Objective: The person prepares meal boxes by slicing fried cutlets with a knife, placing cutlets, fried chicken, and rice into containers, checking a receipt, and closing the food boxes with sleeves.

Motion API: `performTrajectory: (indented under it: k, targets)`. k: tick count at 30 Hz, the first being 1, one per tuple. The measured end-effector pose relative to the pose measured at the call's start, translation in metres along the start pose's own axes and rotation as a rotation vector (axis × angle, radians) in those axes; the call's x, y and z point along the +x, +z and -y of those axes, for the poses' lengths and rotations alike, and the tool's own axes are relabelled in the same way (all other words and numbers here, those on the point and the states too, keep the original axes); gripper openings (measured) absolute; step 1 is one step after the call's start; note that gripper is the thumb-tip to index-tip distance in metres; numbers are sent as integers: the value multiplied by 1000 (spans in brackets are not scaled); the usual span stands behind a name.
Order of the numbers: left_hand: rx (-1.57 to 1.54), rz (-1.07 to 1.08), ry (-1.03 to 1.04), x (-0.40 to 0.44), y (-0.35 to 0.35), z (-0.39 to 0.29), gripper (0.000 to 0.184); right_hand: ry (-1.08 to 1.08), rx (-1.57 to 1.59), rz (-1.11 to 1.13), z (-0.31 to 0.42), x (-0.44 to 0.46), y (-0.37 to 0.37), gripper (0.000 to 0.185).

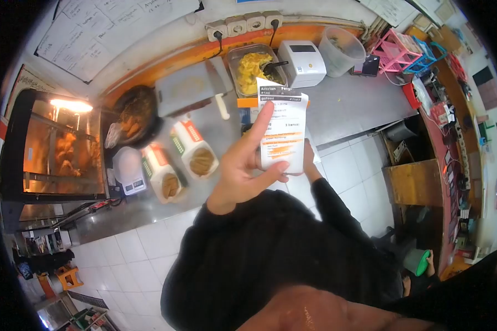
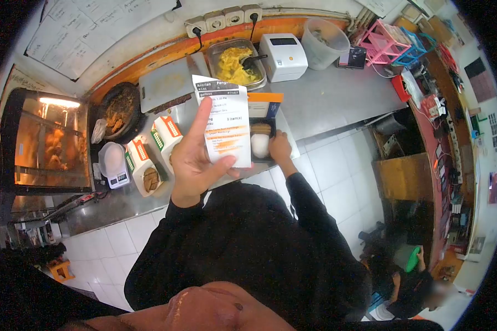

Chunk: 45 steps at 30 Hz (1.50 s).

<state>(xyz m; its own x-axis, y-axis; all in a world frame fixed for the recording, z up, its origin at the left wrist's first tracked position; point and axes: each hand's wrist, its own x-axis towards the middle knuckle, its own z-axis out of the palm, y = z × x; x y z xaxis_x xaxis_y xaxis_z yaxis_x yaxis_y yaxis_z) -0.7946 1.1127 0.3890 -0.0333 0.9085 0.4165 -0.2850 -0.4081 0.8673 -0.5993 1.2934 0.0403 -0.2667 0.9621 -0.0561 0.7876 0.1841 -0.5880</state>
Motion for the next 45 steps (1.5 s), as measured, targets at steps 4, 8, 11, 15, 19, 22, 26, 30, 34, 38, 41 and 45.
performTrajectory:
  k: [4,8,11,15,19,22,26,30,34,38,41,45]
  targets:
    - [-17,-16,-24,18,1,7,79,-50,-175,-117,7,2,-44,39]
    - [7,-61,-18,37,5,21,79,-104,-95,-115,-26,31,-50,35]
    - [45,-102,-39,56,15,34,79,40,114,63,-45,64,-72,34]
    - [81,-129,-76,100,39,63,79,-43,349,20,-112,112,-99,32]
    - [133,-154,-103,160,77,97,79,0,439,43,-197,171,-129,30]
    - [141,-167,-129,204,111,124,79,34,425,52,-268,221,-157,26]
    - [236,-229,-130,252,137,156,79,-12,182,-14,-341,291,-188,28]
    - [234,-313,-227,273,154,167,80,-16,-55,57,-389,346,-231,30]
    - [372,-530,-130,277,158,188,81,139,-235,-359,-298,404,-327,28]
    - [392,-580,-167,272,157,194,81,-156,164,-515,-171,474,-365,31]
    - [467,-660,-129,270,162,193,80,-362,-7,-296,-118,544,-312,32]
    - [571,-846,-125,252,166,197,80,-512,-509,-22,-161,658,-186,26]
